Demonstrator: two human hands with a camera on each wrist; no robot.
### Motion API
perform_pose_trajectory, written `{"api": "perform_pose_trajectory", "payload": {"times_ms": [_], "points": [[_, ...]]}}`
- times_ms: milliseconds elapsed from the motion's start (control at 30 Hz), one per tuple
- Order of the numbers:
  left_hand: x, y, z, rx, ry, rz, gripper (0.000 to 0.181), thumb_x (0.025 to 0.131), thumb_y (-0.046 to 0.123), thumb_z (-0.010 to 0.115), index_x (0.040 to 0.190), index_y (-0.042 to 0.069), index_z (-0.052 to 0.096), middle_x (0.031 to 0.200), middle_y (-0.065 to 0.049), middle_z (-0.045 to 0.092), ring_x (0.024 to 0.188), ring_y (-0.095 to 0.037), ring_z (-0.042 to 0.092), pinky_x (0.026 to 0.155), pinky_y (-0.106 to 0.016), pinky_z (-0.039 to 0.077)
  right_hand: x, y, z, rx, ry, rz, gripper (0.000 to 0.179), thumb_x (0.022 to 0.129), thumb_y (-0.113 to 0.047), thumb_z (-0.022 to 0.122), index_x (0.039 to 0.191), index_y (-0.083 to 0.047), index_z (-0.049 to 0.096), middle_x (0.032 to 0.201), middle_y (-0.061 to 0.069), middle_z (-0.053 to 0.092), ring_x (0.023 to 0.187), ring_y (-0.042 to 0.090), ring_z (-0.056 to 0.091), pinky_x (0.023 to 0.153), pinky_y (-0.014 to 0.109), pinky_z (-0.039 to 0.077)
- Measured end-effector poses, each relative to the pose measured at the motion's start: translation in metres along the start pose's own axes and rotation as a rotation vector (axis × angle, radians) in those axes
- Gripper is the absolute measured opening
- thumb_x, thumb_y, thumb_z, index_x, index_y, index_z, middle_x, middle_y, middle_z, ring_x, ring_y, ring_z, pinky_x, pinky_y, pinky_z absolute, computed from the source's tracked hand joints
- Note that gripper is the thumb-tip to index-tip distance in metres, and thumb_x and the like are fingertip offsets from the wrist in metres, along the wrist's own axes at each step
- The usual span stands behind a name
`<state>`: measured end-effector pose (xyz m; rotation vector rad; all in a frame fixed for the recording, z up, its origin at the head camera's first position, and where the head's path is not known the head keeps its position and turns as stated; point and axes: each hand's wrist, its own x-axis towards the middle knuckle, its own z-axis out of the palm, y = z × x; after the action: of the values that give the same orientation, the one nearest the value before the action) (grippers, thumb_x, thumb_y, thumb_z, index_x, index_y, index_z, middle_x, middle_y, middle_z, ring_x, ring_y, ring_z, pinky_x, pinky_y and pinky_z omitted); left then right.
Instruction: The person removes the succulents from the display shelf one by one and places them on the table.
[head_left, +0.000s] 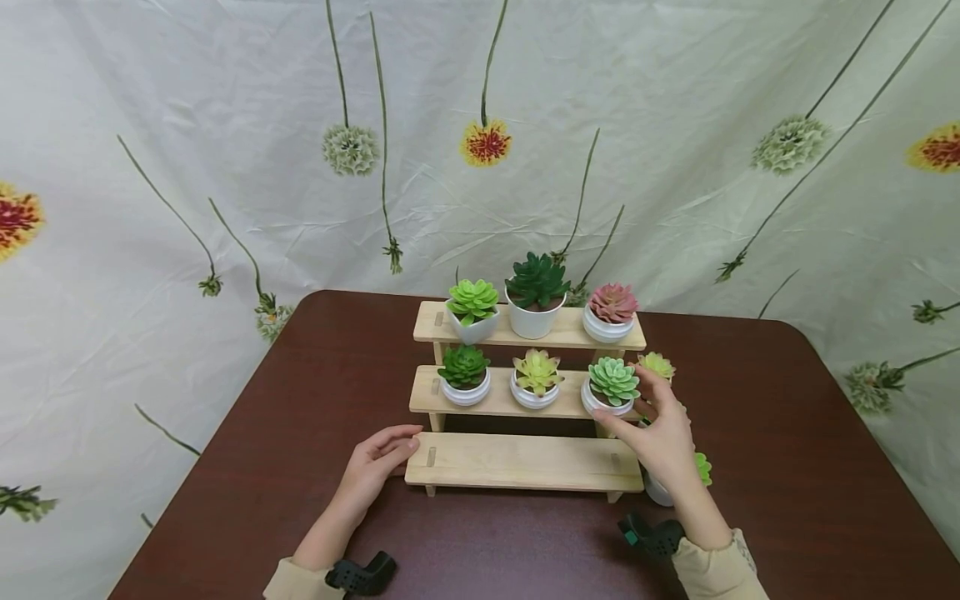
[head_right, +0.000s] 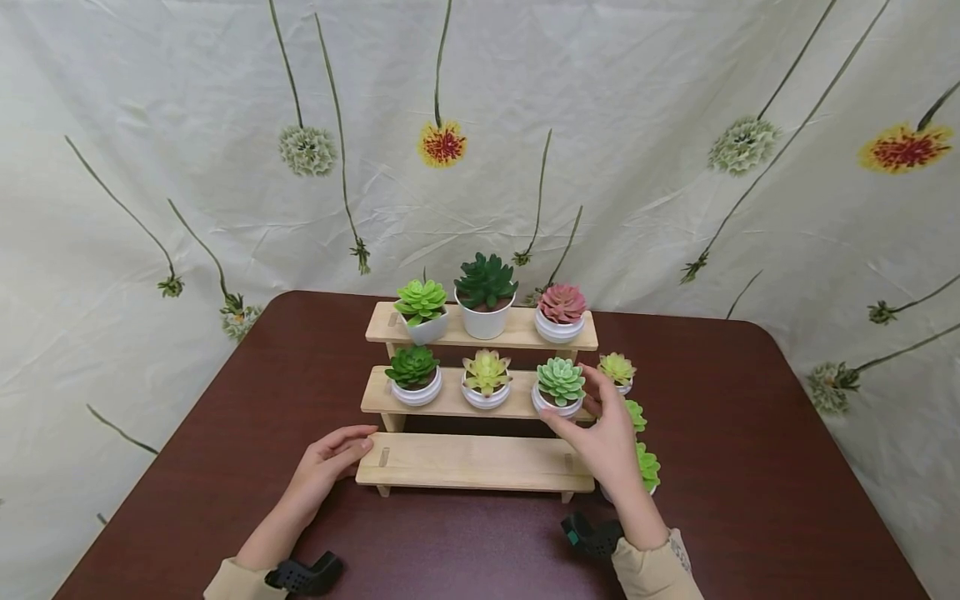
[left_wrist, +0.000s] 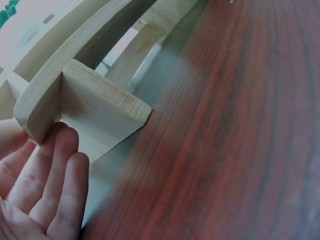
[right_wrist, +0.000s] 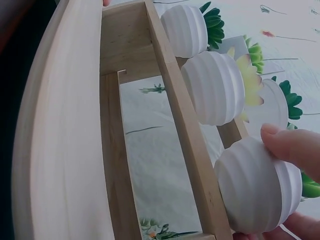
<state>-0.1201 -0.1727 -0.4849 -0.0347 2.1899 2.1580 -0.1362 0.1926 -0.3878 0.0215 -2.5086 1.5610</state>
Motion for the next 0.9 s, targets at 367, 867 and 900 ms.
{"api": "perform_pose_trajectory", "payload": {"times_ms": [367,867,900], "points": [[-0.001,0.0,0.0,0.002,0.002,-0.005,0.035,0.09,0.014,0.064,0.119,-0.005,0.059,0.104,-0.016,0.066,0.088,-0.014,0.064,0.073,-0.029,0.054,0.0,-0.001,-0.01,-0.046,-0.015,0.03,0.074,0.073,-0.019,0.082,0.133,0.001,0.045,0.127,0.02,0.052,0.112,0.033,0.055,0.091,0.041,0.047],[0.001,-0.002,0.0,-0.004,0.004,0.003,0.034,0.09,0.014,0.064,0.118,-0.005,0.06,0.103,-0.014,0.067,0.088,-0.014,0.064,0.073,-0.029,0.054,0.001,0.009,-0.046,-0.13,0.074,-0.009,0.07,0.076,-0.019,0.08,0.134,0.001,0.045,0.123,0.019,0.053,0.104,0.029,0.06,0.072,0.006,0.042],[0.001,-0.002,-0.001,-0.003,0.002,0.005,0.034,0.09,0.014,0.064,0.118,-0.005,0.06,0.103,-0.014,0.067,0.088,-0.014,0.064,0.073,-0.029,0.054,0.002,0.01,-0.048,-0.134,0.08,-0.006,0.07,0.076,-0.019,0.08,0.134,0.0,0.045,0.123,0.018,0.054,0.101,0.022,0.062,0.07,0.006,0.043]]}}
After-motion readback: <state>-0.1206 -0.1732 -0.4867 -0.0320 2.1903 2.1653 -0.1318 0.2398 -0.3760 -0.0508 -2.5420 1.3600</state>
